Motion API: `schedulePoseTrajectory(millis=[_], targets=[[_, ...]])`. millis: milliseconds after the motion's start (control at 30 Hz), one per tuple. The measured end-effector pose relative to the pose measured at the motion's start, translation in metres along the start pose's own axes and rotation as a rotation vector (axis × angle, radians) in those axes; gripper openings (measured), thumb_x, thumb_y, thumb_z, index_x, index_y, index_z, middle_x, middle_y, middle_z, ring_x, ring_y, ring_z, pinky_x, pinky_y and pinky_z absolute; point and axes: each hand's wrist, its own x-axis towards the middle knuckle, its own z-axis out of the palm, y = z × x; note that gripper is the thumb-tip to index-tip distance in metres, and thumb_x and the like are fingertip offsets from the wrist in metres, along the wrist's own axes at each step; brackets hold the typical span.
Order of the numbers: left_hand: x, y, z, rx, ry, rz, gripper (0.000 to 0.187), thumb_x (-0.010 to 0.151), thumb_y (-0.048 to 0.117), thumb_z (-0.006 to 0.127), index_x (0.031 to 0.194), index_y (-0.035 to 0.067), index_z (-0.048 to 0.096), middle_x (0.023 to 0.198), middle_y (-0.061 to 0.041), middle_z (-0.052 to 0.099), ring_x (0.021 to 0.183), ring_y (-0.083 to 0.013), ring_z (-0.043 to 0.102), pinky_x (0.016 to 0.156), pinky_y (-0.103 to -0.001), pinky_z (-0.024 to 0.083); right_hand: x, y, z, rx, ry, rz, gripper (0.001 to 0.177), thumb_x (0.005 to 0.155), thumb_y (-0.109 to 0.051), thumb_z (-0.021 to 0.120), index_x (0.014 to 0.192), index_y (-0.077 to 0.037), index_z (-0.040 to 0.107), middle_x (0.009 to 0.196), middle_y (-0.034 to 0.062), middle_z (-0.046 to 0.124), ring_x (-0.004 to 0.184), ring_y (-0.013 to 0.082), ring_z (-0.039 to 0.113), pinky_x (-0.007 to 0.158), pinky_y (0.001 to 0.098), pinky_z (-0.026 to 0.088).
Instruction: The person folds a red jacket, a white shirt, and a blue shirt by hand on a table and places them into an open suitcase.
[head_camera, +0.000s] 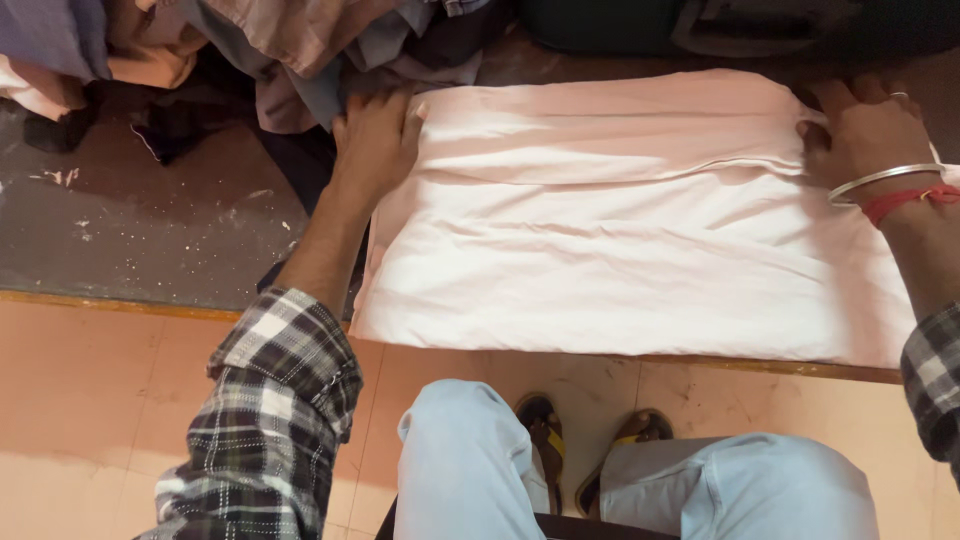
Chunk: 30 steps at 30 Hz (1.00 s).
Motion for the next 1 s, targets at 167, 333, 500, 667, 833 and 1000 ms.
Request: schedulePoseTrajectory(millis=[167,333,500,667,833,1000], targets=[[0.021,-0.001,0.006,0.113,0.062,0.134,0.052,0.081,0.012,0.079,0.131,0.011,0.065,0.133,-0.012,0.062,0.129,-0.0387,0.046,0.102,-0.06,0.036,0.017,-0.029,-0.032,0.198,-0.029,0.083,0.046,0.095,-0.02,0.062,0.139,-0.006,0.064,0.107,0.0266,0.072,0.099,0.0456,0.068,0.096,0.0546,0.05],[0.037,0.005,0.012,0.146,0.006,0.123,0.048,0.072,0.012,0.088,0.115,0.009,0.068,0.124,-0.014,0.065,0.121,-0.0383,0.056,0.101,-0.053,0.043,0.038,-0.048,-0.031,0.443,-0.041,0.179,0.044,0.1,-0.026,0.069,0.136,-0.002,0.066,0.11,0.0317,0.068,0.1,0.0461,0.068,0.089,0.0502,0.055],[0.044,0.019,0.01,0.22,-0.073,0.06,0.046,0.07,0.005,0.083,0.114,0.01,0.071,0.117,-0.015,0.068,0.114,-0.0359,0.062,0.1,-0.049,0.047,0.045,-0.044,-0.003,0.369,0.096,0.014,0.034,0.093,-0.02,0.082,0.117,0.003,0.072,0.11,0.0261,0.071,0.107,0.0443,0.067,0.093,0.0497,0.055],[0.04,0.029,-0.001,0.26,-0.013,0.127,0.033,0.069,-0.001,0.078,0.099,0.013,0.076,0.113,-0.016,0.067,0.106,-0.0351,0.064,0.09,-0.045,0.052,0.042,-0.051,0.003,0.21,0.167,0.022,0.024,0.082,-0.011,0.082,0.103,-0.002,0.074,0.102,0.0222,0.07,0.1,0.042,0.067,0.083,0.0483,0.056],[0.023,0.015,-0.013,0.245,0.364,0.308,0.029,0.07,0.002,0.079,0.096,0.009,0.07,0.098,-0.01,0.065,0.098,-0.0332,0.062,0.079,-0.047,0.046,0.036,-0.048,-0.011,0.261,0.352,0.005,0.022,0.081,-0.006,0.084,0.096,0.0,0.07,0.101,0.0231,0.068,0.088,0.0418,0.065,0.07,0.0488,0.053],[-0.002,0.012,-0.018,0.371,0.468,0.45,0.024,0.081,-0.001,0.077,0.101,0.008,0.065,0.102,-0.008,0.06,0.101,-0.0282,0.059,0.086,-0.042,0.044,0.02,-0.023,0.009,0.23,0.324,-0.036,0.017,0.092,-0.002,0.077,0.102,-0.005,0.063,0.104,0.0146,0.067,0.097,0.0355,0.064,0.09,0.0469,0.05]])
